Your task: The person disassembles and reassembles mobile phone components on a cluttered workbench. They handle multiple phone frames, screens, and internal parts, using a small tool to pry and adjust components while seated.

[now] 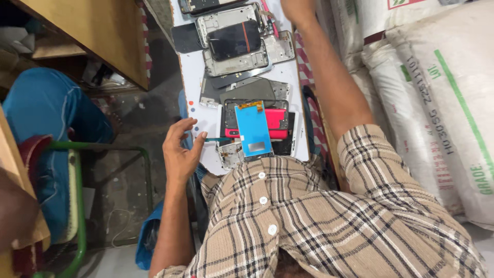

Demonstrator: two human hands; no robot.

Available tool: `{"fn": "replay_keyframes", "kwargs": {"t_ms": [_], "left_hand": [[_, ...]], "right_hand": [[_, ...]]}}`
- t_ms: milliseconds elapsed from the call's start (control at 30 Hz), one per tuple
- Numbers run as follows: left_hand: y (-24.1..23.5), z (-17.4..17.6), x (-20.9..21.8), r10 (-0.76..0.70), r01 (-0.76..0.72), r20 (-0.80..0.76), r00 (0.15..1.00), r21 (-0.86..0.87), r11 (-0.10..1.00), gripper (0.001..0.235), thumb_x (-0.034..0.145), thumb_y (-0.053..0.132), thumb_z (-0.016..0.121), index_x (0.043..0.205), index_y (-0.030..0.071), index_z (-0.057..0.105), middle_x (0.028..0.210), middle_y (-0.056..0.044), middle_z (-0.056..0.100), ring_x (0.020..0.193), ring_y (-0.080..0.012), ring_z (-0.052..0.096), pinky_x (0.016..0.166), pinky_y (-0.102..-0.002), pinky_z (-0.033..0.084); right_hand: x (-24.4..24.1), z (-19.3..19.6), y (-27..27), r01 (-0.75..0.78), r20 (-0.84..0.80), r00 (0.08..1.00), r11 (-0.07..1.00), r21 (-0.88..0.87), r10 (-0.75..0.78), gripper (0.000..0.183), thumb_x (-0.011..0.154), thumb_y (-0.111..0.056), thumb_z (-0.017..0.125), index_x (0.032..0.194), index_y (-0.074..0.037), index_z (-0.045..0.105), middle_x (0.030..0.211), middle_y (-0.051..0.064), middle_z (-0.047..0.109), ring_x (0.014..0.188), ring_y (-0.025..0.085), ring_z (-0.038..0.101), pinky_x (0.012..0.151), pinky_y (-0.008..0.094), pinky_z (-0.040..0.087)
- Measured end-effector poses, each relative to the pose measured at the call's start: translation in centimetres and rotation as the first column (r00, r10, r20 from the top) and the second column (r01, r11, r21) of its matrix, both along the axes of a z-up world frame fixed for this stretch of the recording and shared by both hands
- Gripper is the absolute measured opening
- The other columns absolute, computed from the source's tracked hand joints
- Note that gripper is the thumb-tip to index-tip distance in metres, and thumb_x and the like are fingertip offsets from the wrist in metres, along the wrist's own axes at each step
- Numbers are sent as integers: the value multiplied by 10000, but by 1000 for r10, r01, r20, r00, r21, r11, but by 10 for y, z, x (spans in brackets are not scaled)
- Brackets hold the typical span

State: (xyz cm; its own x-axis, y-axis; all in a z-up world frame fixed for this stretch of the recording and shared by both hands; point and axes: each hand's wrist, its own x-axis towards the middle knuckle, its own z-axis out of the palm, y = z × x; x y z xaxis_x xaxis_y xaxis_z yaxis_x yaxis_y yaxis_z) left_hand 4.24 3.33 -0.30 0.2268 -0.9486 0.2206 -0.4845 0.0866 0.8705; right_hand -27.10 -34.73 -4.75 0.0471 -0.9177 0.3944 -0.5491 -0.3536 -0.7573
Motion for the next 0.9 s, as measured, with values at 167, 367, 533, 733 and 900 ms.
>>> {"fn": "replay_keyframes", "kwargs": {"t_ms": [167,367,533,733,900], "left_hand": [[1,-9,2,18,-14,57,998,-74,997,359,857,144,831,1186,56,719,1275,-150,687,1188,-303,681,991,-401,546],[-1,-13,1,67,-64,79,995,-40,997,417,816,183,852,1196,74,721,1389,-192,592,1288,-360,588,1041,-438,492],[0,-16,6,72,-71,50,996,-8,997,444,827,200,849,1232,91,705,1418,-186,576,1315,-357,583,1067,-441,485],[-66,-15,12,5,10,99,995,-149,989,668,858,231,861,1419,44,550,1489,-203,526,1412,-374,517,1176,-440,428],[-207,-6,11,-44,81,144,989,-261,962,1027,893,396,885,1565,-83,272,1582,-312,375,1489,-427,391,1222,-468,358]], "right_hand": [[10,6,14,-51,-124,992,994,-95,39,208,788,-141,822,966,-50,764,773,95,768,693,214,766,672,368,600],[29,19,14,2,-247,969,998,-69,-19,274,740,-152,862,971,-43,761,732,113,754,663,241,737,669,381,577],[29,27,25,45,-208,976,995,-86,-62,282,711,-121,823,971,-33,759,711,99,737,643,219,731,650,365,582],[14,48,39,31,-154,987,991,-130,-51,226,760,-95,792,974,-26,771,688,68,722,591,149,707,572,311,559],[6,38,44,-43,159,987,997,64,33,162,938,-72,633,1001,-30,776,668,20,670,530,99,682,464,284,515]]}}
